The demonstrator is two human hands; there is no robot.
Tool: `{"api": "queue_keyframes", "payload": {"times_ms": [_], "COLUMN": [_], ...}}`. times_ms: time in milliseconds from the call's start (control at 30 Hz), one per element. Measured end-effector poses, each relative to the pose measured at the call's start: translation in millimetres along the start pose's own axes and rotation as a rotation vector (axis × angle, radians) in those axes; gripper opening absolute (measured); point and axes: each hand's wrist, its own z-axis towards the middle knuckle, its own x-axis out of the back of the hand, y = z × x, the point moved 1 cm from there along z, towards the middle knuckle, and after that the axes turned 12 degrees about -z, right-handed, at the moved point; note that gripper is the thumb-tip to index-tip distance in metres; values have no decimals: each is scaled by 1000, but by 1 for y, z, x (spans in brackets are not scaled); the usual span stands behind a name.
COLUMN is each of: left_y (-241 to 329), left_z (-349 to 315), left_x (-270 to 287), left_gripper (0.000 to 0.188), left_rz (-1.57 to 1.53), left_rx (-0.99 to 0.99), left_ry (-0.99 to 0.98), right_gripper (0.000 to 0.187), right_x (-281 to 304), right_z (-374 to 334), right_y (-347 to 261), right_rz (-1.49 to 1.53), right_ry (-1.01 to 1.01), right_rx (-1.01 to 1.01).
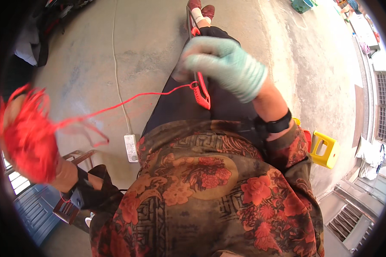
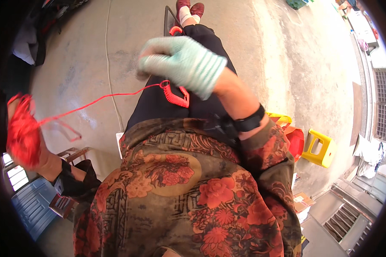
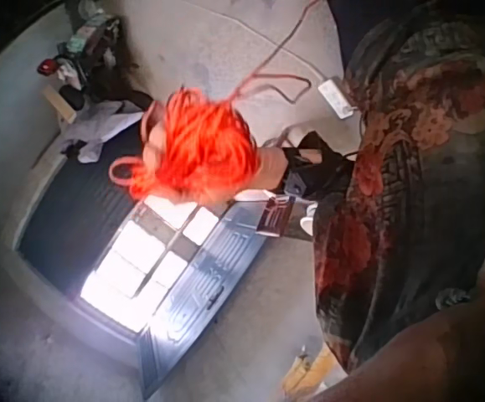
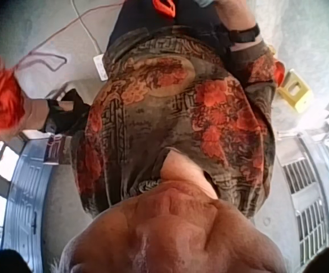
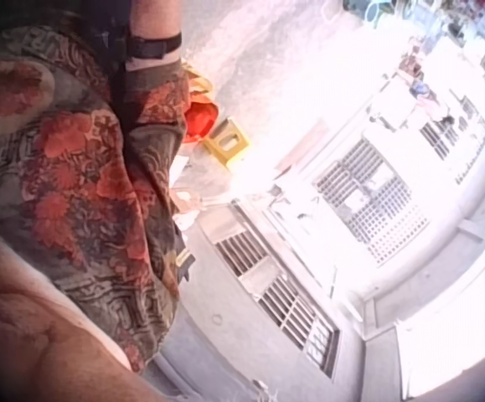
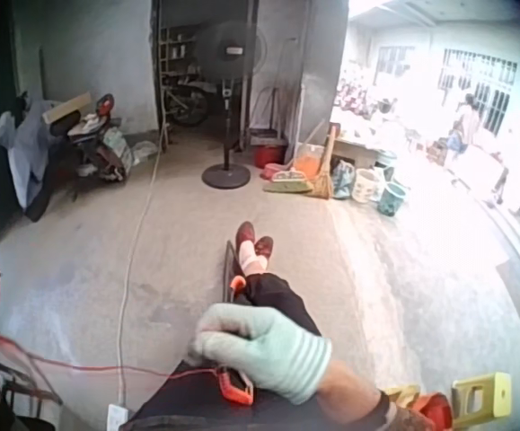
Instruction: Wrapping a red decorative cord around a black strap or handle to create a grip.
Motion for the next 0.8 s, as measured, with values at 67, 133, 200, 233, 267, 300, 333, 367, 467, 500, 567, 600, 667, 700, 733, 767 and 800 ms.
{"api": "queue_keyframes", "payload": {"times_ms": [67,133,200,233,267,300,333,367,467,500,567,600,667,700,733,767,800], "left_y": [-20,-59,-89,-96,-96,-90,-80,-67,-27,-20,-16,-22,-46,-65,-89,-112,-134], "left_z": [10,13,13,11,10,9,7,8,10,10,9,8,9,7,4,3,3], "left_x": [3,22,31,32,34,33,32,28,21,21,26,30,37,41,41,38,33], "left_gripper": [45,43,42,41,39,38,36,30,26,24,27,29,24,22,20,19,19], "left_rz": [-171,54,69,47,43,5,-53,-183,-132,-229,86,208,418,581,698,743,761], "left_rx": [192,-45,196,328,255,210,166,195,60,87,59,58,113,115,108,224,309], "left_ry": [-112,323,166,47,121,118,145,141,68,25,144,154,102,230,290,269,228], "right_gripper": [25,23,28,33,38,45,54,64,42,27,24,23,27,28,29,33,32], "right_x": [14,17,21,19,16,10,3,-5,-30,-34,-28,-24,-6,-1,3,2,0], "right_z": [-15,-27,-40,-43,-42,-38,-33,-27,-2,5,7,5,-4,-10,-16,-24,-32], "right_y": [-4,-4,-2,-1,0,2,4,5,9,9,6,3,-2,-4,-5,-7,-8], "right_rz": [443,764,473,337,61,-214,-502,-646,-1158,-1099,-380,-8,331,425,494,489,525], "right_ry": [-75,-84,-5,37,94,149,212,197,-23,-184,-100,-79,36,52,93,132,143], "right_rx": [-100,-82,-208,-266,-201,-133,-49,35,288,321,31,-58,-163,-221,-253,-254,-242]}}
